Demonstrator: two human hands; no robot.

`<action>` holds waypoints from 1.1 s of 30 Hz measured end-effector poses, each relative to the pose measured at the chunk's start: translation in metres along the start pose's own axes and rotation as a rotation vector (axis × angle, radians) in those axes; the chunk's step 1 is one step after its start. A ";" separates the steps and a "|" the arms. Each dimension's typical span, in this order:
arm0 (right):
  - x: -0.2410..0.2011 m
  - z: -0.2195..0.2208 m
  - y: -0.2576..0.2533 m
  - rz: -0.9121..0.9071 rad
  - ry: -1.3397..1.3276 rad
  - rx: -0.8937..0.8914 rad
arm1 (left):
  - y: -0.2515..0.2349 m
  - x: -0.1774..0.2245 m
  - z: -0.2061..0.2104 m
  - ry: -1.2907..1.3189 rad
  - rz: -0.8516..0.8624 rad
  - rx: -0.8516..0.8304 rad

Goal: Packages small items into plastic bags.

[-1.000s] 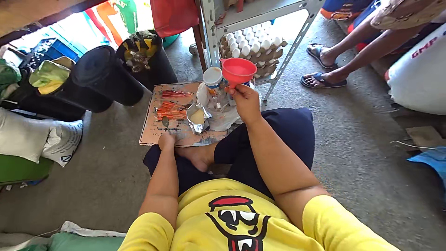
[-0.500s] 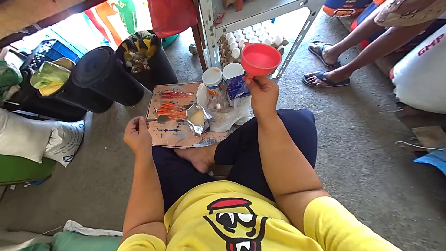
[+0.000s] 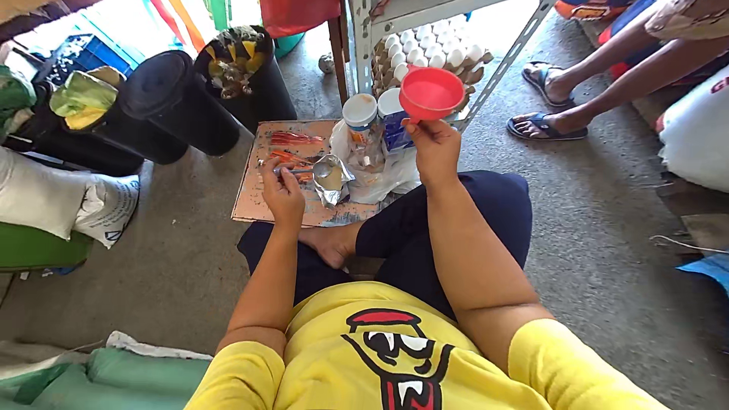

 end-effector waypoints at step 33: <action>0.043 0.052 0.007 -0.118 -0.114 -0.214 | 0.026 -0.063 0.024 -0.034 -0.297 0.000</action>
Point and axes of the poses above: each hand's wrist, its own y-axis away from the middle knuckle, its own z-axis out of the palm, x = y × z, the point moved 8 cm from there along -y, towards the middle knuckle, and after that the axes turned 4 degrees about -y, right-handed, at the moved point
